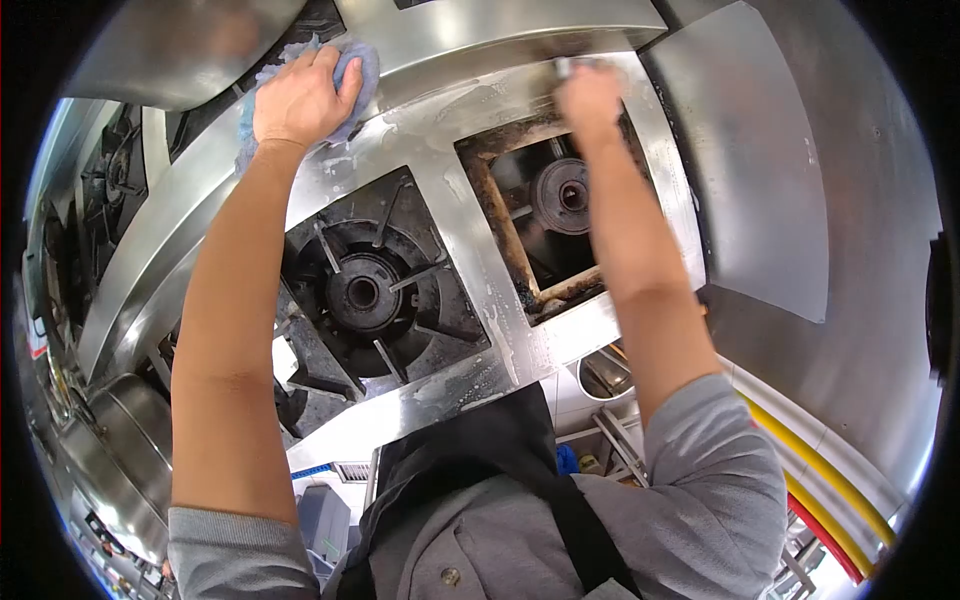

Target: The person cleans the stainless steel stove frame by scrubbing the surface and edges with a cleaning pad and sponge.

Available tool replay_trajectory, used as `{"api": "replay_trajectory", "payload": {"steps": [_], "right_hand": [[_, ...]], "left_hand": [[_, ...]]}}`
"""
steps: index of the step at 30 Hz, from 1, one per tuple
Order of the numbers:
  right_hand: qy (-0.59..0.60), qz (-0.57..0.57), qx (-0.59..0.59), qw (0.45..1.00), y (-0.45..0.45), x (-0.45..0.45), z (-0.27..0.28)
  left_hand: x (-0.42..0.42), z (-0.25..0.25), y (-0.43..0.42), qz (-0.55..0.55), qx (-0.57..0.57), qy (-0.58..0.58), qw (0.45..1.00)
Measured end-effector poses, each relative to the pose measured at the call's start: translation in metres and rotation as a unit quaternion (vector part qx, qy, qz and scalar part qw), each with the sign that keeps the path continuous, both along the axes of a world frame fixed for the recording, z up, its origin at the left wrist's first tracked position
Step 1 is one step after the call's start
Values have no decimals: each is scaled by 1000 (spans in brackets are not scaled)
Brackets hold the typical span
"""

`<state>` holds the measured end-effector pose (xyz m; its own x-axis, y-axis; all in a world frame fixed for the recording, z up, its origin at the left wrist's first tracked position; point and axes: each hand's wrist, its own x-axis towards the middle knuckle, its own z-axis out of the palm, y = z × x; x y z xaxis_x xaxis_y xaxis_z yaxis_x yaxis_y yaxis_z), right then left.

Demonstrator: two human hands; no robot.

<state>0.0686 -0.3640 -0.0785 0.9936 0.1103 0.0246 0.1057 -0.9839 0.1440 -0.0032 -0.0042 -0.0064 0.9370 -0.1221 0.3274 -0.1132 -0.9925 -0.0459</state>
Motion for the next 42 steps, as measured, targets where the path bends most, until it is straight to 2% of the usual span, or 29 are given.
{"api": "replay_trajectory", "payload": {"steps": [1,3,5,7,8,9,10,11,13,15,17,18,20,23,25,27,28,29,30,32,33,34,35,36,37,39,41,42], "right_hand": [[79,28,-38,996,27,-11,0],[-48,154,6,987,72,-60,-33],[-86,193,188,959,98,-99,-11],[-58,185,182,964,71,-87,-5],[-39,181,105,977,41,-64,-17],[-71,107,83,988,15,-51,-15],[2,44,73,996,-5,-36,2],[-84,66,85,991,-34,-23,-18],[-27,8,45,999,-8,-35,-4],[-89,123,28,988,35,-69,-27],[-82,165,188,965,81,-113,-9],[-82,164,188,965,75,-110,-9],[-82,244,163,952,47,-94,-12],[-73,120,97,985,-10,-57,0],[-88,26,103,990,-2,-57,7],[17,95,-19,995,40,-82,12],[-26,32,169,985,73,-102,0],[-68,-30,351,934,93,-115,-11],[-71,-29,351,933,90,-113,-7],[-20,233,209,949,76,-110,1],[-66,233,192,951,53,-94,-11],[-10,179,88,980,32,-77,-6],[14,129,46,990,16,-64,23],[-1,85,-38,996,-10,-39,8],[-60,45,-56,996,-33,-18,-12],[-16,-33,-56,998,-12,-12,-3],[44,32,-111,992,52,-40,12],[57,59,-49,995,84,-51,7]], "left_hand": [[2,-2,1,0,1,-1,1000],[4,-3,1,1,-1,-6,1000],[3,-4,2,-5,1,-9,1000],[4,-2,1,-6,2,-1,1000],[4,-2,2,-4,3,6,1000],[3,-2,1,-2,2,8,1000],[2,-1,-1,-2,-1,-2,1000],[0,0,0,-1,-4,-12,1000],[0,1,2,1,-8,-5,1000],[2,3,-2,-5,-13,-2,1000],[1,1,1,-7,-9,0,1000],[1,0,2,-9,-9,0,1000],[3,-2,2,-5,-5,2,1000],[2,1,1,-9,-3,3,1000],[-1,1,2,-3,-4,0,1000],[1,3,-1,-9,-7,-7,1000],[1,2,-1,-9,-8,-11,1000],[1,2,-1,-9,-8,-15,1000],[1,2,-1,-10,-7,-18,1000],[2,0,0,-13,-12,-24,1000],[3,1,0,-14,-11,-24,1000],[2,2,-1,-17,-11,-25,999],[1,2,0,-17,-11,-26,999],[0,2,1,-11,-9,-25,1000],[0,1,0,-15,-16,-28,999],[0,2,1,-19,-25,-36,999],[0,3,-1,-18,-24,-30,999],[1,2,-1,-20,-23,-33,999]]}}
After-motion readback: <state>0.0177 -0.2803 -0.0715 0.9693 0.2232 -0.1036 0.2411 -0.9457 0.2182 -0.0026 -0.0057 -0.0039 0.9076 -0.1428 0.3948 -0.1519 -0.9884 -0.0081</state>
